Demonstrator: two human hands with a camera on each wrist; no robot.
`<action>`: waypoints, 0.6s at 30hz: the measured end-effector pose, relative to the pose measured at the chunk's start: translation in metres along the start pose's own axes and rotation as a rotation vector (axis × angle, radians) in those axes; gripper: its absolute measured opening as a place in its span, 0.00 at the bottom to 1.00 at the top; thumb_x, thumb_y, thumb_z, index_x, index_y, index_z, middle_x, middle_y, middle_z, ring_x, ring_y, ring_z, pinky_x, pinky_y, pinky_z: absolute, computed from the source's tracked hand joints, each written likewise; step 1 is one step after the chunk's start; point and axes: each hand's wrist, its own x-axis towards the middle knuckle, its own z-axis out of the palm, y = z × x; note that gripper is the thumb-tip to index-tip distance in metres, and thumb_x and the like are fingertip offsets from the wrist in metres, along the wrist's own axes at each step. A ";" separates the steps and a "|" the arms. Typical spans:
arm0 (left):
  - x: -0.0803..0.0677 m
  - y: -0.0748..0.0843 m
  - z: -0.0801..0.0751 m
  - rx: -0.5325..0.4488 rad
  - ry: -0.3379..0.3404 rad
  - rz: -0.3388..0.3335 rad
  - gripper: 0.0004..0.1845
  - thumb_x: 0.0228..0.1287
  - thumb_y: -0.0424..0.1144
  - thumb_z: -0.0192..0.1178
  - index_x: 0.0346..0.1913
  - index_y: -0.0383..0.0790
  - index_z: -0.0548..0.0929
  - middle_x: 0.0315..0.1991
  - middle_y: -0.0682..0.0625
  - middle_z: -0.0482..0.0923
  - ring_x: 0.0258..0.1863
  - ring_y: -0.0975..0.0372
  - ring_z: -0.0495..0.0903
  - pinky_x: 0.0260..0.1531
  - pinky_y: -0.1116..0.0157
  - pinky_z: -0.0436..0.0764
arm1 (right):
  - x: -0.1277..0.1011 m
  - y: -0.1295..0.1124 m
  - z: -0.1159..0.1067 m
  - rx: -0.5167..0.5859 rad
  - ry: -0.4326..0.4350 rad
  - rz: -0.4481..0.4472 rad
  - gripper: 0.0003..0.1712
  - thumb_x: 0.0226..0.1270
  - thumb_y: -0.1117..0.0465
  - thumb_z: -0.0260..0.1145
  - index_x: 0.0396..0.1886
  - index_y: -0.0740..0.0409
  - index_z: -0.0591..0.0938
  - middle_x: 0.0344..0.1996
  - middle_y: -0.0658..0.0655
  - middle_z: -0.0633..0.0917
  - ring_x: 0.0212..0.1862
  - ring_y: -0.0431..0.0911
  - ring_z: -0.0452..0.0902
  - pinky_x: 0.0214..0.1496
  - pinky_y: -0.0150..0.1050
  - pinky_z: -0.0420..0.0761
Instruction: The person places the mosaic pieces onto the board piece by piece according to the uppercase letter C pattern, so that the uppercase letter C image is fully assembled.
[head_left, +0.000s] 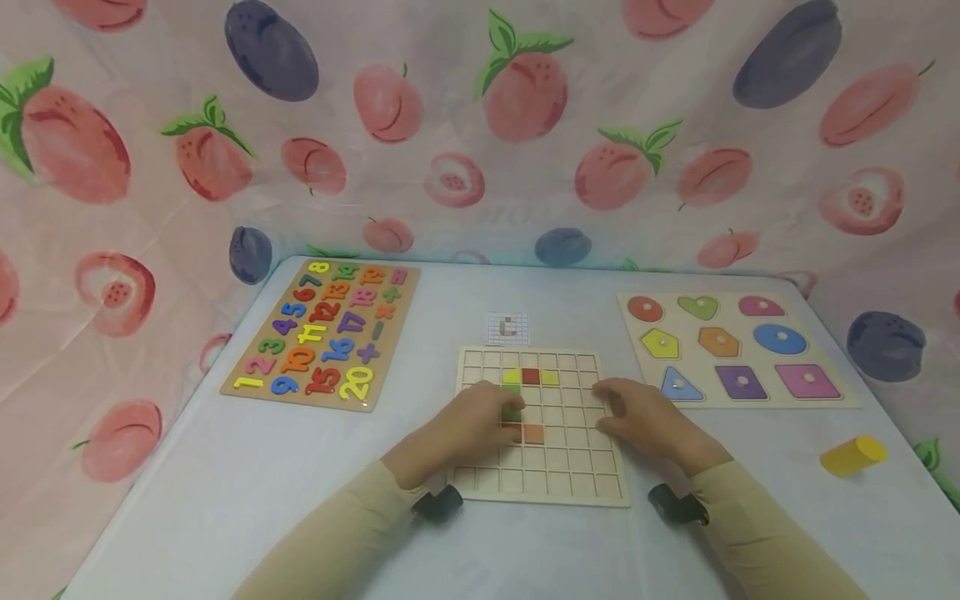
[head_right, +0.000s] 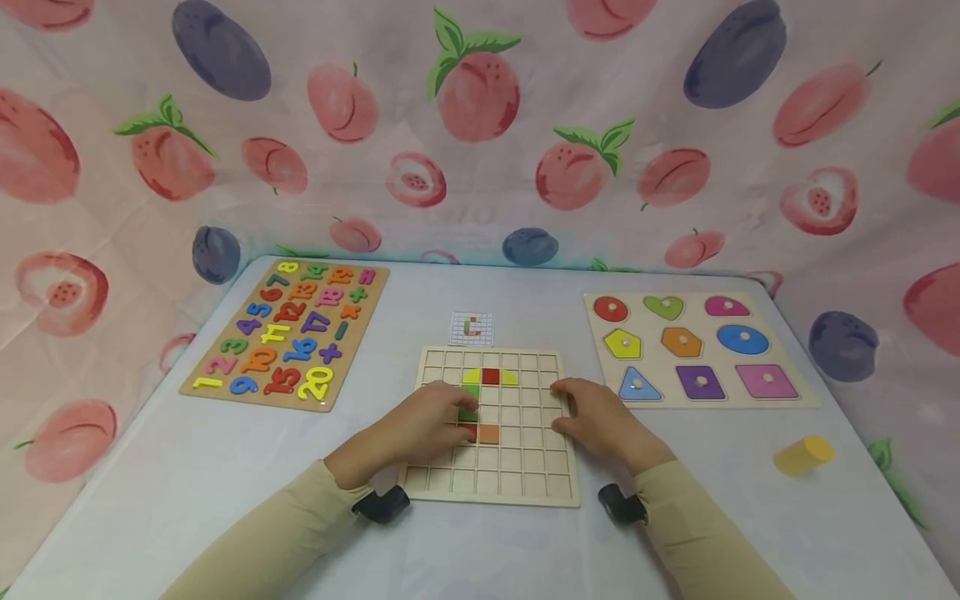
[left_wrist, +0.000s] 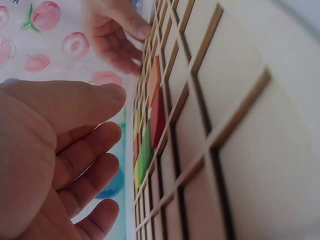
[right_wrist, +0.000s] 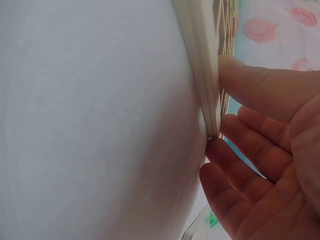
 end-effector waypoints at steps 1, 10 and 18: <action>-0.001 -0.001 -0.002 0.006 0.000 0.001 0.16 0.62 0.40 0.69 0.53 0.43 0.85 0.45 0.55 0.83 0.48 0.62 0.76 0.51 0.63 0.77 | 0.000 0.000 0.000 0.000 0.001 0.000 0.32 0.62 0.62 0.71 0.65 0.65 0.75 0.65 0.66 0.75 0.69 0.64 0.66 0.68 0.60 0.66; -0.015 -0.016 -0.018 -0.033 0.002 -0.089 0.18 0.63 0.38 0.68 0.56 0.41 0.84 0.52 0.50 0.82 0.54 0.57 0.75 0.58 0.58 0.75 | 0.001 0.001 0.001 0.003 -0.001 0.001 0.32 0.62 0.61 0.71 0.65 0.65 0.75 0.65 0.66 0.76 0.68 0.64 0.66 0.68 0.60 0.66; -0.027 -0.028 -0.028 -0.055 -0.017 -0.119 0.21 0.62 0.38 0.69 0.58 0.40 0.82 0.55 0.48 0.80 0.58 0.55 0.75 0.62 0.56 0.72 | -0.001 -0.002 -0.001 0.008 -0.002 0.001 0.32 0.62 0.62 0.70 0.65 0.66 0.75 0.64 0.66 0.76 0.68 0.63 0.66 0.68 0.60 0.66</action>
